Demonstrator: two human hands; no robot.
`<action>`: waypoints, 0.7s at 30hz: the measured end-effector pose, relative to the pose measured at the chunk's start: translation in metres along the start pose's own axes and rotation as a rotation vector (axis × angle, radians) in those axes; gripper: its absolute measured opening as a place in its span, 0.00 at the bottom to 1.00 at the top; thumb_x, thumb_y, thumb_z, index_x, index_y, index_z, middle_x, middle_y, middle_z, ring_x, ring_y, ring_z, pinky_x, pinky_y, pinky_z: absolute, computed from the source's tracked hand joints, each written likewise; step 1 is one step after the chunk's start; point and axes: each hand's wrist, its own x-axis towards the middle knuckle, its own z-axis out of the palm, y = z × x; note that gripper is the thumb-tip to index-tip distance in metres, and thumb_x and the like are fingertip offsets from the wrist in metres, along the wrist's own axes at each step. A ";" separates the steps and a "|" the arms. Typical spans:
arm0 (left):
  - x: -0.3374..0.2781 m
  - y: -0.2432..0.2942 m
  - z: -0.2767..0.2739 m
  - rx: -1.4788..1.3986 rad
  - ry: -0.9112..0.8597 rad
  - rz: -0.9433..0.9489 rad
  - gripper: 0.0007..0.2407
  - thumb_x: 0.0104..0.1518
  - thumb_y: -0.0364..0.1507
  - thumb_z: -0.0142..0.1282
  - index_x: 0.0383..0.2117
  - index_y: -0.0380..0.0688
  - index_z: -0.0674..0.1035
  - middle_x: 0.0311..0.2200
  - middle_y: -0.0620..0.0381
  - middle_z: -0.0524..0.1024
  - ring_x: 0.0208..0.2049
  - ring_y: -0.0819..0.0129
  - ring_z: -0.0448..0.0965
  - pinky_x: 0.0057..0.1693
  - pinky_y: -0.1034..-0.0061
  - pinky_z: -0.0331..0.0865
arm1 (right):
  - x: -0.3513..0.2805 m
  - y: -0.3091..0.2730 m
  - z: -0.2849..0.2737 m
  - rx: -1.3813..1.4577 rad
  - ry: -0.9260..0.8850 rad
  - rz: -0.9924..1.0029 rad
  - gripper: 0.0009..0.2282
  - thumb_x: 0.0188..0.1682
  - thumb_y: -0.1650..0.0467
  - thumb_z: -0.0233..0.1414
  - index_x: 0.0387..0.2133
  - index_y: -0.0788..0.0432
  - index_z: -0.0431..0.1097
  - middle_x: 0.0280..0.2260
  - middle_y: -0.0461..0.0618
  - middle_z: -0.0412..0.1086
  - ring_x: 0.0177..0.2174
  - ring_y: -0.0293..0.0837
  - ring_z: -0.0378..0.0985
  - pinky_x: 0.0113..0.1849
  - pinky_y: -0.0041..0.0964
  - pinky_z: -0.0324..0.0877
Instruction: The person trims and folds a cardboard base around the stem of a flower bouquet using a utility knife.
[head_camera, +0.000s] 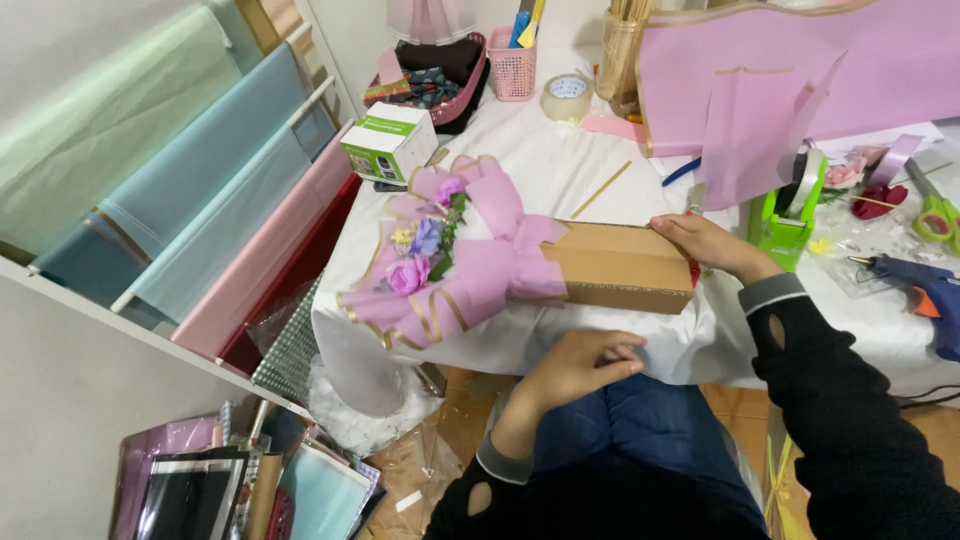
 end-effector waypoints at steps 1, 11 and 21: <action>0.007 0.011 -0.009 -0.007 -0.008 -0.008 0.17 0.63 0.33 0.54 0.56 0.40 0.77 0.45 0.33 0.80 0.48 0.38 0.81 0.52 0.50 0.76 | 0.000 -0.011 -0.002 0.004 -0.003 0.012 0.18 0.62 0.62 0.42 0.49 0.60 0.77 0.36 0.71 0.78 0.39 0.63 0.76 0.48 0.61 0.68; 0.122 0.015 -0.043 0.730 0.381 0.222 0.37 0.47 0.46 0.68 0.61 0.36 0.69 0.54 0.42 0.71 0.59 0.46 0.70 0.66 0.51 0.61 | 0.000 0.067 -0.014 -0.725 0.346 0.199 0.17 0.60 0.58 0.48 0.51 0.56 0.73 0.35 0.64 0.79 0.39 0.65 0.84 0.40 0.58 0.76; 0.168 -0.040 -0.042 0.840 -0.069 -0.022 0.50 0.38 0.53 0.66 0.68 0.36 0.57 0.60 0.41 0.62 0.68 0.40 0.57 0.74 0.36 0.32 | 0.003 0.041 0.016 -0.561 0.184 0.392 0.37 0.50 0.56 0.53 0.67 0.69 0.54 0.50 0.73 0.69 0.47 0.71 0.79 0.44 0.67 0.75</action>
